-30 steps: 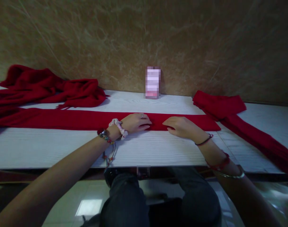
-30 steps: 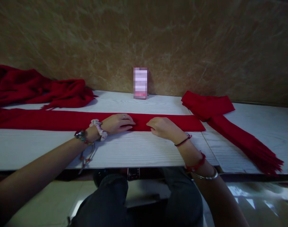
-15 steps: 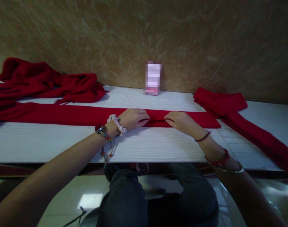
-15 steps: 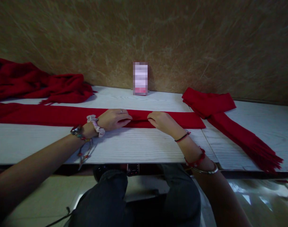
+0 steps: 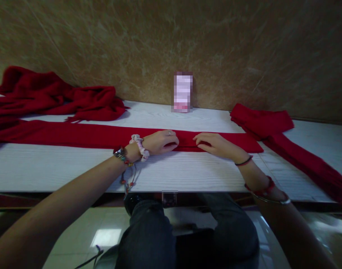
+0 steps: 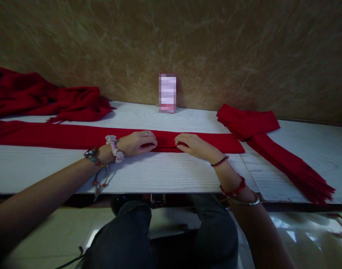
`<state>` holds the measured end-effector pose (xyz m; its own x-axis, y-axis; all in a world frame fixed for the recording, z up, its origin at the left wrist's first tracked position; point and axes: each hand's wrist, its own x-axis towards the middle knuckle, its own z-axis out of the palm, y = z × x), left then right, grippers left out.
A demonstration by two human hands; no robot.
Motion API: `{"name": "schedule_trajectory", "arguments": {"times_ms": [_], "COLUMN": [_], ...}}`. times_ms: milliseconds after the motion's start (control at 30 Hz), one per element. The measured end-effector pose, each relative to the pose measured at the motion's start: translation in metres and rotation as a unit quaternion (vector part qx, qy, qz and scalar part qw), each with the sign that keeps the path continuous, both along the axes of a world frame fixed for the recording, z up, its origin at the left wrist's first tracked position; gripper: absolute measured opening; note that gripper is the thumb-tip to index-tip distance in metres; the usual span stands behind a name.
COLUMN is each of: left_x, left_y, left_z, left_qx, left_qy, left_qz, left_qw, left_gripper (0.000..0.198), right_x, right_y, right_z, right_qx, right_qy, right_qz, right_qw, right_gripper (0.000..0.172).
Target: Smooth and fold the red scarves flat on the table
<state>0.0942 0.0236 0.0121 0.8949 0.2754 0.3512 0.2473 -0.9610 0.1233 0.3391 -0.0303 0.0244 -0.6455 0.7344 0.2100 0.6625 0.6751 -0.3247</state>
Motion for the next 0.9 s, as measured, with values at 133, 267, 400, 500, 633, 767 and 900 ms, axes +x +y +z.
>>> {"name": "schedule_trajectory", "arguments": {"times_ms": [133, 267, 400, 500, 633, 767, 900], "left_x": [-0.001, 0.001, 0.008, 0.014, 0.016, 0.014, 0.013], "left_y": [0.000, -0.002, -0.001, 0.001, 0.003, 0.001, -0.004], "left_z": [0.001, 0.003, -0.001, -0.009, -0.017, -0.013, -0.006], "left_qx": [-0.017, -0.019, 0.005, 0.011, -0.018, -0.031, -0.040], "left_qy": [0.029, 0.041, 0.004, 0.032, 0.163, 0.208, 0.216], "left_qz": [-0.022, -0.021, 0.047, 0.122, 0.171, 0.169, 0.183], "left_qw": [0.999, 0.999, 0.999, 0.992, 0.971, 0.963, 0.958], "left_gripper": [0.018, 0.019, 0.028, 0.035, 0.049, 0.056, 0.061], "right_x": [0.000, -0.001, -0.007, -0.015, -0.019, -0.017, -0.011], "right_y": [-0.001, -0.003, -0.002, -0.001, -0.004, -0.006, -0.004], "right_z": [0.001, 0.003, -0.002, -0.011, -0.023, -0.024, -0.021], "right_qx": [0.007, 0.014, 0.036, 0.069, 0.041, 0.002, -0.040], "right_qy": [-0.027, -0.032, 0.010, -0.003, -0.134, -0.182, -0.180], "right_qz": [0.014, 0.010, -0.045, -0.105, -0.129, -0.131, -0.144], "right_qw": [1.000, 0.999, 0.998, 0.992, 0.982, 0.975, 0.972], "right_gripper": [0.014, 0.008, 0.019, 0.038, 0.051, 0.057, 0.060]}}
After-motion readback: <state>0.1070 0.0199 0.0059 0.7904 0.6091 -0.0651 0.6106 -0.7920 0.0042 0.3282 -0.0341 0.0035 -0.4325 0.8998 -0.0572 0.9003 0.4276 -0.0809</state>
